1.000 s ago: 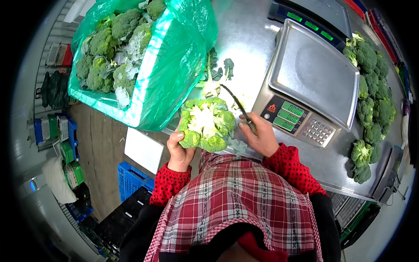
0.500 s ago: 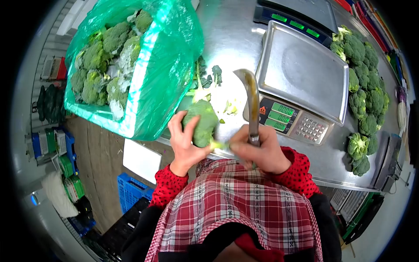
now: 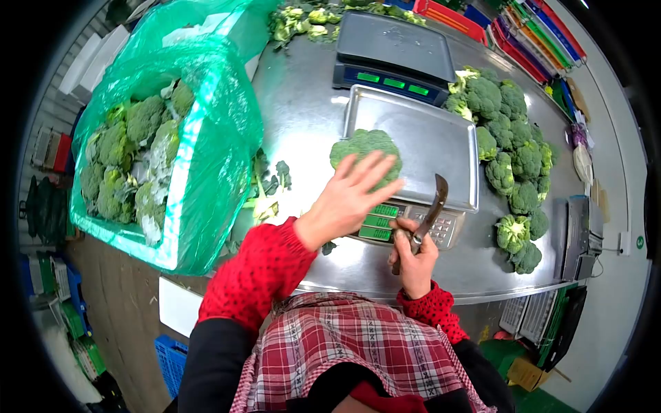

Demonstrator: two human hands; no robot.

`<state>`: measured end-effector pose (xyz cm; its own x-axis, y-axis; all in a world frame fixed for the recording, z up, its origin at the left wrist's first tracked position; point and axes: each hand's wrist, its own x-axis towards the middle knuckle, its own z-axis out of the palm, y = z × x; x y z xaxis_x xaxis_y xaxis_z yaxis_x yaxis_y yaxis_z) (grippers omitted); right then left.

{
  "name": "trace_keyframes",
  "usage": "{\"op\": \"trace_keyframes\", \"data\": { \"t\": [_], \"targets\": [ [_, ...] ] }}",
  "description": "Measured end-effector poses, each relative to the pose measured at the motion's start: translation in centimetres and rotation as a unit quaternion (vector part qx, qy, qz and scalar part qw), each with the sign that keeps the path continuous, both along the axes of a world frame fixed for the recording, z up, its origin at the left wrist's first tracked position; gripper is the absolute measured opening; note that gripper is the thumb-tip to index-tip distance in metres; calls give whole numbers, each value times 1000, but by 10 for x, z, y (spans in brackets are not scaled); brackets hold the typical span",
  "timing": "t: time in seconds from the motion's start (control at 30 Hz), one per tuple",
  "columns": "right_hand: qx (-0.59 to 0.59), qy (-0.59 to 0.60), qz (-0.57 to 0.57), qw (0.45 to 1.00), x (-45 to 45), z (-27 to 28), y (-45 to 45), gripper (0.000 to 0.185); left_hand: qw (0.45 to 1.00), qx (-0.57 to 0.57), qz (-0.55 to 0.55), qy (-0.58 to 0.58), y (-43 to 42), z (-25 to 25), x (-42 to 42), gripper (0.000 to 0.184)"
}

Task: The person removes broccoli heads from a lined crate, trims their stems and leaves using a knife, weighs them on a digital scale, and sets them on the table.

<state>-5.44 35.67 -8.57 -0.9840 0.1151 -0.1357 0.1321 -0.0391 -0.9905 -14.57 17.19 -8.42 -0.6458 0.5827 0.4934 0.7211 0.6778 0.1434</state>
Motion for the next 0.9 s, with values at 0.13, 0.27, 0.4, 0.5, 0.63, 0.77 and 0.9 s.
{"op": "trace_keyframes", "data": {
  "t": [0.13, 0.27, 0.4, 0.5, 0.63, 0.77, 0.9],
  "targets": [
    [1, -52, -63, 997, 20, -22, 29, 19, 970, 144, 185, -71, -43, -64, 66, 94],
    [-1, -83, -61, 995, 15, -20, 24, 18, 967, -38, 169, -189, -66, -129, 98, 84],
    [60, -7, -55, 997, -12, 2, 31, 21, 945, -78, 254, -192, -131, -129, 71, 57],
    [85, 30, -52, 995, -29, 11, 39, 22, 947, 25, 277, -161, -160, -127, 64, 59],
    [64, 19, -63, 996, -28, 9, 34, 25, 938, 79, 280, -189, -116, -64, 74, 65],
    [121, 73, -19, 990, -39, -17, 19, 38, 969, 142, 161, -122, -73, -15, 35, 86],
    [184, 71, 21, 980, -79, -23, 0, 59, 960, 183, 39, -208, -33, -10, -21, 99]
  ]
}}
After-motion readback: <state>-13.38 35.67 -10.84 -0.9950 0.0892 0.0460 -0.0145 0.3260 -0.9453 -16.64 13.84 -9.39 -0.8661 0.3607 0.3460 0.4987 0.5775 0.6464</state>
